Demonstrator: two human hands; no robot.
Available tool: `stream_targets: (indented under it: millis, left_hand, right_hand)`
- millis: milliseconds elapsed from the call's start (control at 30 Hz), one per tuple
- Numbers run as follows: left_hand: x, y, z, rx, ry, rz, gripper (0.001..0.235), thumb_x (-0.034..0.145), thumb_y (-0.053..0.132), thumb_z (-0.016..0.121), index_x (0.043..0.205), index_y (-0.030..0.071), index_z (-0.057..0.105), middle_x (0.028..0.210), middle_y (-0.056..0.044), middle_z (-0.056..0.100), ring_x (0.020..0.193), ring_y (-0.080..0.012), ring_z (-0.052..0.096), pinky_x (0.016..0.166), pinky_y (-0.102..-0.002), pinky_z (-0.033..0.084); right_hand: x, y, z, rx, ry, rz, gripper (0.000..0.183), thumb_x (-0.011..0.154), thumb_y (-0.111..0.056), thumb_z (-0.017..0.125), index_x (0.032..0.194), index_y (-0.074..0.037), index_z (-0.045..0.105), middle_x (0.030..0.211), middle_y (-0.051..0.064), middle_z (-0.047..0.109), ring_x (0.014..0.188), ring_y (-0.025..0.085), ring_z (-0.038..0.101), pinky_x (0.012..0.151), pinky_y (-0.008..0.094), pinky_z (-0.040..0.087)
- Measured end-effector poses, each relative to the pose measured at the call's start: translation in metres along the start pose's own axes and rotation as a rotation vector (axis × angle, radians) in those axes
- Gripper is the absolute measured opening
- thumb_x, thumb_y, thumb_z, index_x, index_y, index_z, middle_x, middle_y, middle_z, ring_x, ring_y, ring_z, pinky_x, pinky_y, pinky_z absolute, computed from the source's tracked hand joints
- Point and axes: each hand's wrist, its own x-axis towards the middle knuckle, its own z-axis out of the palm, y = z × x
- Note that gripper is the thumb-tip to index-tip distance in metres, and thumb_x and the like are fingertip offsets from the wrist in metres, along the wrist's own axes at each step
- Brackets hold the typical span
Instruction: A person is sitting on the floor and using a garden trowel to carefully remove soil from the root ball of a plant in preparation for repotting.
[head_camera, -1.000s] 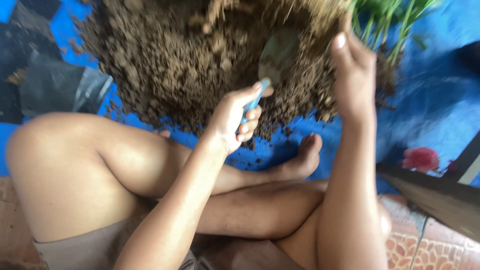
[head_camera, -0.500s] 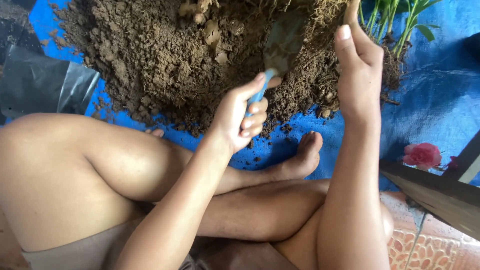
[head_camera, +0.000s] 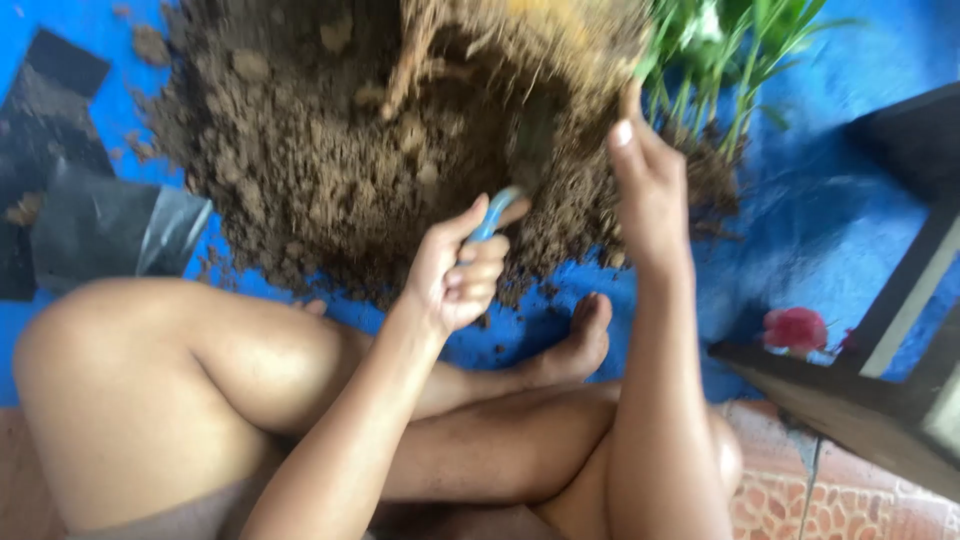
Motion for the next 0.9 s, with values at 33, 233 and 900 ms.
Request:
stream_targets:
  millis: [33,233,900]
  left_hand:
    - [0.002,0.002,0.008,0.015,-0.016,-0.001,0.041,0.106,0.031,0.047,0.133,0.0,0.052,0.057,0.005,0.043,0.036,-0.0012,0.03,0.028,-0.018,0.015]
    - [-0.001,0.01,0.013,0.175,0.224,0.005,0.049,0.101,0.035,0.053,0.137,0.002,0.047,0.047,0.008,0.039,0.028,-0.0007,0.035,0.02,-0.012,0.025]
    - [0.01,0.0,0.059,0.223,0.299,0.011,0.04,0.101,0.035,0.057,0.071,0.008,0.056,0.04,0.011,0.025,0.025,-0.0013,0.026,0.019,-0.013,0.018]
  right_hand:
    - [-0.002,-0.004,0.0,0.0,0.013,-0.018,0.079,0.099,-0.056,0.038,0.148,0.006,0.03,0.155,0.028,0.032,0.144,0.044,0.034,0.115,0.054,0.03]
    - [-0.007,-0.008,-0.001,0.184,-0.016,0.008,0.053,0.11,-0.026,0.037,0.151,0.006,0.031,0.154,0.034,0.029,0.144,0.048,0.026,0.117,0.062,0.022]
    - [-0.006,-0.021,0.002,0.189,-0.018,0.145,0.053,0.108,-0.025,0.042,0.154,-0.001,0.031,0.158,0.025,0.029,0.146,0.043,0.027,0.117,0.06,0.024]
